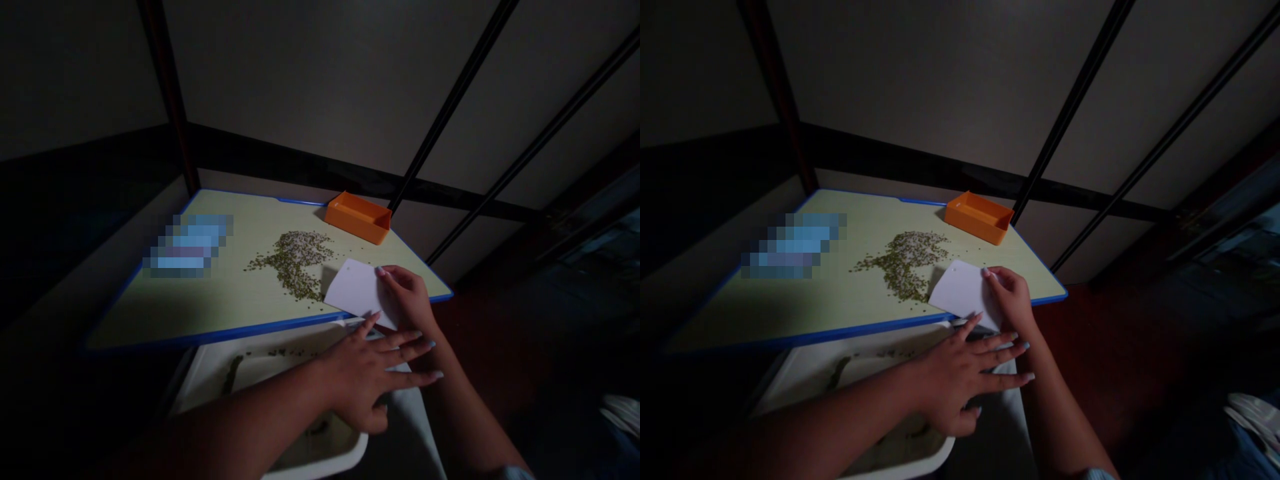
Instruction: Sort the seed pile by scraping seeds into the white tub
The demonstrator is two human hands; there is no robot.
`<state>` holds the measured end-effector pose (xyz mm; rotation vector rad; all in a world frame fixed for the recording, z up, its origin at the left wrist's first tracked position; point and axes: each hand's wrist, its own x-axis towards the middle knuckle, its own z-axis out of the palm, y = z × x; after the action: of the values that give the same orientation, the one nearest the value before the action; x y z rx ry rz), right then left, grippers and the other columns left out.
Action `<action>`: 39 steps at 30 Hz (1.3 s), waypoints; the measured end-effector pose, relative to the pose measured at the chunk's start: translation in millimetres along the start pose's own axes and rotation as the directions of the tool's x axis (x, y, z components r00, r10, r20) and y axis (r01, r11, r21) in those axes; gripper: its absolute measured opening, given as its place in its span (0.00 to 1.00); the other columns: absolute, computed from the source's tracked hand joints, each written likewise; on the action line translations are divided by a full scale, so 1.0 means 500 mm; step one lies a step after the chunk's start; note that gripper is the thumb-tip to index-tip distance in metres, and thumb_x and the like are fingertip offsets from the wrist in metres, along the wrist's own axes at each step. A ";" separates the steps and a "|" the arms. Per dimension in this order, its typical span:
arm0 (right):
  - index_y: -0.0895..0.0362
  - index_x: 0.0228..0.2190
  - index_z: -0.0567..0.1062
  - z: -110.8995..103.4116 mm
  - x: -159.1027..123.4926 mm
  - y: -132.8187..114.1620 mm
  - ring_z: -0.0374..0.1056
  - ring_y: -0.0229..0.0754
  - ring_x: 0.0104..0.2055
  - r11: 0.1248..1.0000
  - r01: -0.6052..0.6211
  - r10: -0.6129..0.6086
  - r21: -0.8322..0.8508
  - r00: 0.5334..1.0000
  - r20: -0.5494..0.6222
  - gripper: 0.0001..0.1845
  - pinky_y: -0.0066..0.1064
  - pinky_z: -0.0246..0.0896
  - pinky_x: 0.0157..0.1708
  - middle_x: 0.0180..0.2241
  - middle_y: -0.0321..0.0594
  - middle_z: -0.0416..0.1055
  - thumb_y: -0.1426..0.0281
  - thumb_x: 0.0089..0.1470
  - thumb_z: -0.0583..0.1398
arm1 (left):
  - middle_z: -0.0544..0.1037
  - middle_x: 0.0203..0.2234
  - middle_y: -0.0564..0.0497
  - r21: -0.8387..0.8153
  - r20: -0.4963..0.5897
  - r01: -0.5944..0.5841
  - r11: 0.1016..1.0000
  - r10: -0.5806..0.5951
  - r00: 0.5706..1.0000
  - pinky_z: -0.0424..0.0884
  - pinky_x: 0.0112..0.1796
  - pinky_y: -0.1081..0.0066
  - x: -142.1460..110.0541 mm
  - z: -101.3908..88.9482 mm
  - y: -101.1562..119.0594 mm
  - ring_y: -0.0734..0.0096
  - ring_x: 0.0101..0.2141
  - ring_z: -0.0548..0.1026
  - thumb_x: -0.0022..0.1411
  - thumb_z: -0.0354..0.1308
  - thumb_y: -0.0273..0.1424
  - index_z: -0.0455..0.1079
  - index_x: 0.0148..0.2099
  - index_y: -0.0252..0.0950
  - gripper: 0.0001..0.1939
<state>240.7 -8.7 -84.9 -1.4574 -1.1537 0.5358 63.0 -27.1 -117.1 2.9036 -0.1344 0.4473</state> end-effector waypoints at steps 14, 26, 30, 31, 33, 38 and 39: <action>0.59 0.25 0.77 0.006 0.005 0.019 0.60 0.38 0.25 0.999 0.014 -0.017 -0.050 0.999 -0.048 0.24 0.30 0.53 0.25 0.23 0.37 0.71 0.49 0.40 0.65 | 0.37 0.70 0.49 -0.023 -0.021 -0.016 1.000 0.016 1.000 0.25 0.62 0.45 0.000 0.001 -0.003 0.65 0.69 0.36 0.58 0.55 0.37 0.43 0.71 0.42 0.41; 0.59 0.26 0.77 0.021 0.014 0.019 0.58 0.37 0.24 0.997 0.018 -0.021 -0.073 0.999 -0.043 0.25 0.28 0.51 0.22 0.22 0.38 0.70 0.49 0.42 0.64 | 0.35 0.70 0.51 -0.019 0.009 -0.002 1.000 0.002 1.000 0.29 0.63 0.44 0.002 -0.002 -0.002 0.56 0.69 0.38 0.58 0.54 0.37 0.43 0.71 0.42 0.42; 0.59 0.27 0.77 0.018 0.011 0.025 0.58 0.36 0.23 0.999 -0.002 0.001 -0.049 0.999 -0.037 0.25 0.28 0.51 0.22 0.22 0.37 0.70 0.49 0.42 0.65 | 0.36 0.70 0.51 -0.008 0.019 0.010 1.000 -0.009 1.000 0.27 0.63 0.47 0.002 -0.004 0.000 0.59 0.69 0.38 0.58 0.55 0.38 0.43 0.71 0.44 0.42; 0.59 0.27 0.77 0.016 0.011 0.026 0.58 0.36 0.23 0.999 -0.004 0.002 -0.041 0.999 -0.038 0.24 0.28 0.51 0.22 0.22 0.37 0.70 0.49 0.42 0.65 | 0.37 0.70 0.51 -0.003 0.018 0.011 1.000 -0.011 1.000 0.28 0.63 0.48 0.001 -0.005 0.001 0.60 0.69 0.38 0.58 0.55 0.38 0.43 0.71 0.44 0.42; 0.59 0.26 0.77 0.014 0.009 0.028 0.58 0.36 0.24 1.000 -0.009 0.008 -0.025 0.999 -0.035 0.24 0.28 0.51 0.22 0.23 0.37 0.70 0.49 0.41 0.66 | 0.38 0.70 0.51 0.005 0.010 0.007 1.000 -0.007 1.000 0.30 0.64 0.48 0.000 -0.004 0.001 0.62 0.69 0.37 0.58 0.54 0.37 0.43 0.71 0.43 0.41; 0.59 0.26 0.77 0.014 0.006 0.027 0.59 0.37 0.24 1.000 -0.014 0.014 -0.007 1.000 -0.014 0.24 0.28 0.51 0.23 0.23 0.38 0.71 0.49 0.41 0.66 | 0.38 0.70 0.51 0.005 -0.007 0.001 1.000 -0.001 1.000 0.36 0.64 0.49 0.000 -0.001 0.001 0.65 0.69 0.37 0.59 0.53 0.38 0.43 0.71 0.43 0.41; 0.59 0.26 0.78 0.014 0.006 0.027 0.59 0.37 0.24 1.000 -0.008 0.008 -0.009 1.000 -0.013 0.24 0.28 0.51 0.22 0.23 0.38 0.71 0.49 0.40 0.66 | 0.38 0.70 0.51 0.003 -0.002 0.005 1.000 -0.005 1.000 0.36 0.64 0.48 0.000 -0.001 0.001 0.63 0.69 0.38 0.59 0.53 0.38 0.43 0.71 0.43 0.40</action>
<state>240.7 -0.8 -98.5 -1.4721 -1.1426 0.5265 62.8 -27.5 -116.3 2.9061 -0.1261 0.4492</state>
